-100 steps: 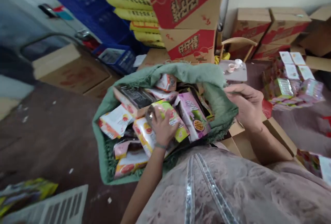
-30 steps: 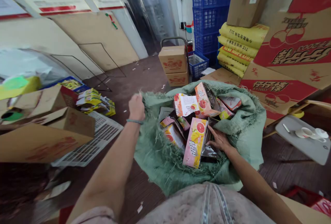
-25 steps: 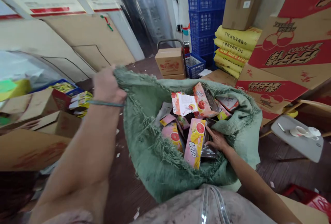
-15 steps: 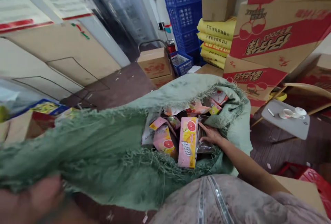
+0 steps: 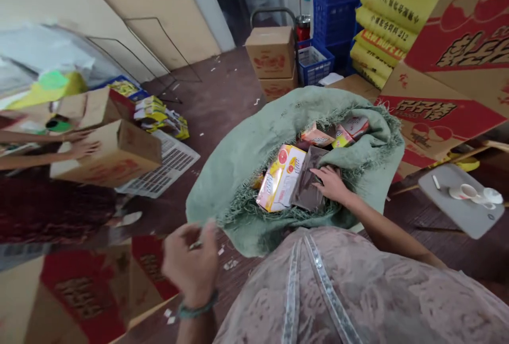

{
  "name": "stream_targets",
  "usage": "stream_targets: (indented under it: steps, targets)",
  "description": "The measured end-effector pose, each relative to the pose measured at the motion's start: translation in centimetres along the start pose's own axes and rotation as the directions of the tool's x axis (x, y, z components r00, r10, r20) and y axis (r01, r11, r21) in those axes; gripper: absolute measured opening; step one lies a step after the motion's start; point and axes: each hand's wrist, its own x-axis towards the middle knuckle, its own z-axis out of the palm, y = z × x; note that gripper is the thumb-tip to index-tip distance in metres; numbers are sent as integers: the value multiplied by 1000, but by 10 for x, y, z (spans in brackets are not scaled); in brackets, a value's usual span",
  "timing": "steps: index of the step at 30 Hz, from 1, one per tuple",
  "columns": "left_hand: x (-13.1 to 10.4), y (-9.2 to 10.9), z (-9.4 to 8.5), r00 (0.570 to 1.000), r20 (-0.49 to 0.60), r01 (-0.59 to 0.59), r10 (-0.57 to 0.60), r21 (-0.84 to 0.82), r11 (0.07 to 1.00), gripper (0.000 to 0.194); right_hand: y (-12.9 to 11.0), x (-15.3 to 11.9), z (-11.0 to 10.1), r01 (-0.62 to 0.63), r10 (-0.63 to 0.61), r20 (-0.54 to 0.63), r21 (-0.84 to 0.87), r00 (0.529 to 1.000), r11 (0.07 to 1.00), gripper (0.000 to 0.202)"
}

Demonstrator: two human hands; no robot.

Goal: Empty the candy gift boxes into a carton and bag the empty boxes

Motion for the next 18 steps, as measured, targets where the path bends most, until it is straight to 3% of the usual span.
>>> stream_targets:
  steps: [2,5,8,10,12,14,17,18]
  targets:
    - [-8,30,34,966,133,-209,224,-117,971,44,-5,-11,-11,90,-89,-43,33,995,995,53]
    - [-11,77,84,806,332,-403,489,-297,866,72,-11,-34,-32,230,-198,-217,133,956,964,54]
    - [-14,116,128,627,483,-460,610,-402,791,97,-23,-64,-60,343,-196,-483,236,853,909,43]
    - [-17,137,150,485,554,-445,677,-509,736,109,-36,-88,-79,385,-147,-591,300,793,873,35]
    - [-17,154,161,356,514,-399,780,-671,625,118,-54,-110,-93,419,-113,-635,356,764,835,27]
    - [-16,167,161,306,408,-346,860,-794,499,109,-76,-127,-101,470,-130,-644,390,754,792,17]
    - [-4,182,149,322,339,-307,884,-846,436,70,-102,-132,-103,527,-256,-566,386,784,757,17]
    - [3,187,145,286,322,-297,902,-865,403,68,-104,-130,-106,531,-291,-529,383,797,756,18]
